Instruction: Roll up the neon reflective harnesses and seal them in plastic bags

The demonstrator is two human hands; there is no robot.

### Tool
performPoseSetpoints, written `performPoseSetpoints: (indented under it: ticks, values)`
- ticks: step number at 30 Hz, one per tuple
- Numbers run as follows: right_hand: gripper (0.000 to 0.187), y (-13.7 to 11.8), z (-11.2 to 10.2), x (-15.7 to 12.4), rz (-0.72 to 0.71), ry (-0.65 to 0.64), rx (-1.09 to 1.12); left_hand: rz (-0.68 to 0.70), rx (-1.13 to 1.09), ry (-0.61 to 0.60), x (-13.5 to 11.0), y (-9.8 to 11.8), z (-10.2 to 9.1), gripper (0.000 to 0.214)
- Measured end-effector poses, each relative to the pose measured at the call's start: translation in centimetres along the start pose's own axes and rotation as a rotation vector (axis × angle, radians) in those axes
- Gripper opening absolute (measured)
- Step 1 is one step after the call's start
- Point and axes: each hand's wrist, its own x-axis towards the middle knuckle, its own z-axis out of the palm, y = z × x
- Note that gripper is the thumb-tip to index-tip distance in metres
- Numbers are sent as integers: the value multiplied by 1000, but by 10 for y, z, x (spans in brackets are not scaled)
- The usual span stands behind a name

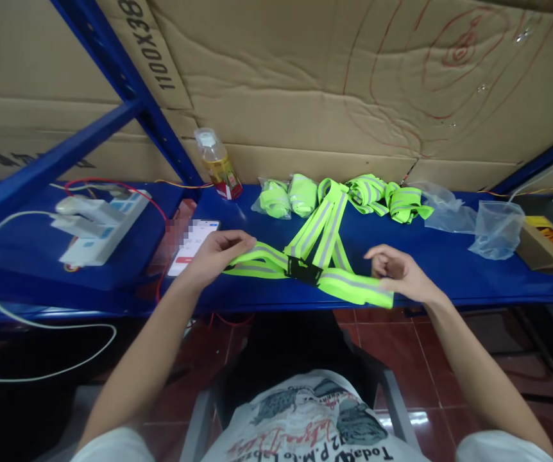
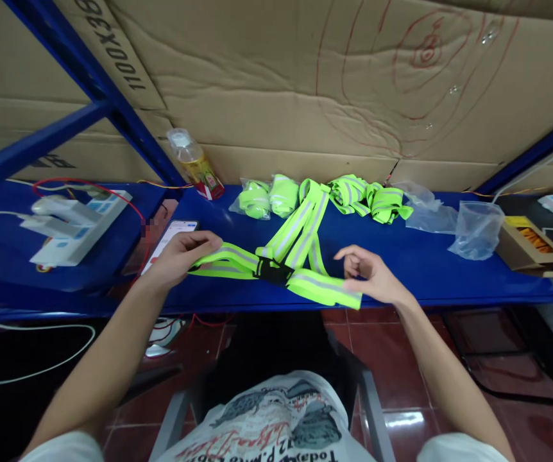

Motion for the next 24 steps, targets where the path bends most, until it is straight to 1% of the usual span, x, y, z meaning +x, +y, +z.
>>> performPoseSetpoints:
  ticks: [2, 3, 4, 5, 8, 10, 11, 13, 14, 15, 16, 17, 18, 19, 20, 22, 23, 24]
  values:
    - [97, -3, 17, -5, -31, -12, -318, 18, -7, 20, 1, -3, -1, 39]
    - [108, -6, 28, -8, -46, -11, -489, 29, -4, 27, 1, -4, -2, 39]
    - [113, -9, 38, -12, -72, 0, -637, 38, 2, 31, 1, -5, -3, 37]
    - [115, -12, 49, -16, -109, 7, -745, 47, 10, 35, 1, -6, -4, 36]
    - [108, -19, 72, -24, -221, 3, -885, 82, 34, 50, -2, -9, -6, 35]
    - [97, -19, 78, -27, -261, 0, -936, 107, 52, 69, -4, -10, -8, 37]
    - [85, -18, 80, -28, -278, -3, -954, 118, 59, 81, -5, -10, -8, 38]
    - [50, -17, 80, -27, -319, 16, -959, 135, 66, 110, -6, -11, -8, 38]
    - [31, -16, 80, -27, -347, 41, -938, 140, 65, 123, -7, -11, -7, 38]
    - [17, -16, 79, -27, -373, 65, -897, 143, 61, 135, -7, -12, -6, 38]
    - [8, -17, 78, -27, -390, 77, -829, 142, 52, 144, -7, -12, -5, 39]
    - [7, -19, 75, -27, -384, 69, -730, 133, 38, 147, -7, -11, -5, 39]
    - [11, -21, 72, -28, -349, 52, -600, 118, 20, 142, -6, -10, -5, 40]
    - [17, -23, 67, -29, -282, 48, -446, 100, -1, 129, -6, -8, -6, 41]
    - [24, -26, 60, -31, -189, 66, -280, 83, -17, 108, -6, -4, -7, 43]
    - [40, -31, 41, -37, 28, 161, 4, 54, -15, 56, -11, 11, -13, 46]
    - [46, -34, 29, -41, 110, 213, 75, 41, -4, 33, -17, 21, -17, 47]
    - [51, -37, 17, -46, 158, 232, 84, 29, 4, 16, -24, 33, -21, 48]
